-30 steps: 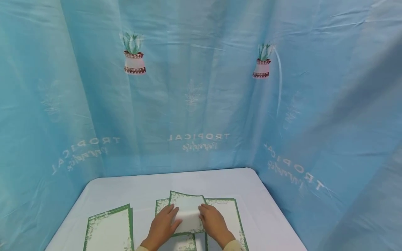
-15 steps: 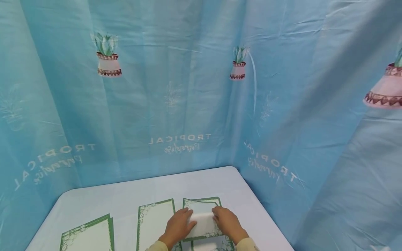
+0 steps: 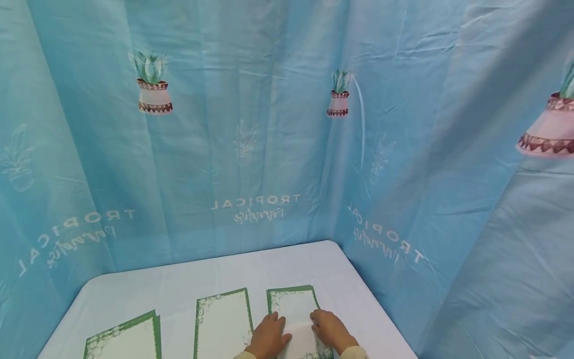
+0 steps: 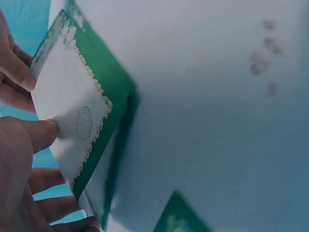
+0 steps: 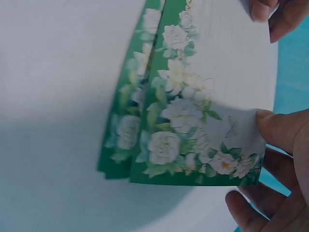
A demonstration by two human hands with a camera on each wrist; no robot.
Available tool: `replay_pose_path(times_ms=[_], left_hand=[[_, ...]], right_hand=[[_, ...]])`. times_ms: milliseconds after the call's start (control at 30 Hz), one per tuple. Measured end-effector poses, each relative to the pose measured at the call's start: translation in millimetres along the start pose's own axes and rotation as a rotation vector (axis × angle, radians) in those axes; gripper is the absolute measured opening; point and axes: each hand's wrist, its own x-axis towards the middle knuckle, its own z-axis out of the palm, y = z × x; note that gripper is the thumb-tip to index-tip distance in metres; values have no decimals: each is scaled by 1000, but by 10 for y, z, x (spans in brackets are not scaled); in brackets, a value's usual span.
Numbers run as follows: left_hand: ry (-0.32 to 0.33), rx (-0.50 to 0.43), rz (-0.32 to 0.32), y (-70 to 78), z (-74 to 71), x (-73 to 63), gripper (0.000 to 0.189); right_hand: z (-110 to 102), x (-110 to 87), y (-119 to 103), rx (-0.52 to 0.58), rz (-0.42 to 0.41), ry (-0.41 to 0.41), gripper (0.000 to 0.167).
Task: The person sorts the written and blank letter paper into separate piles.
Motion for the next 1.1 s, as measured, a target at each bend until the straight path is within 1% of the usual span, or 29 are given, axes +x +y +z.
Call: replay_pose_path(times_ms=[67,167,267,333,433,500,600,667,733,833,900,1000,1033,1100], left_hand=[[-30,3,-10,-1,37,1,46],[-46,22,-7,-2,91,-6,48],[-33,50,-7,-4,140,-14,46],[-30,61,-22,0,152,-20,46],[-29,52,-51,10,168,-21,46],[-9,51,-56,11,165,-23,46],[55,49,-39,-35,138,-27,46],[102,35,-39,-128,67,-60,45],[136,4,-44,-249,-40,-105,44],[151,-45,-75,-464,-245,-213,43],[157,-71,-107,-625,-359,-313,42],[154,-76,-167,-871,-478,-508,44],[148,-71,-185,-949,-498,-581,45],[108,-75,-225,-1089,-523,-723,50]], right_hand=[[37,8,9,16,27,-12,25],[97,21,32,17,62,-15,24],[149,36,55,-6,79,-15,25],[186,49,76,-29,72,-13,25],[223,58,89,-54,80,-19,25],[247,60,86,-73,84,-13,25],[265,52,26,-108,59,32,27],[287,64,-77,-134,2,71,28],[297,84,-203,-171,-75,111,30],[295,120,-439,-209,-186,134,31],[297,139,-615,-219,-251,130,33],[357,162,-874,-226,-327,101,36],[390,170,-949,-226,-348,83,37],[474,188,-1079,-236,-376,43,40]])
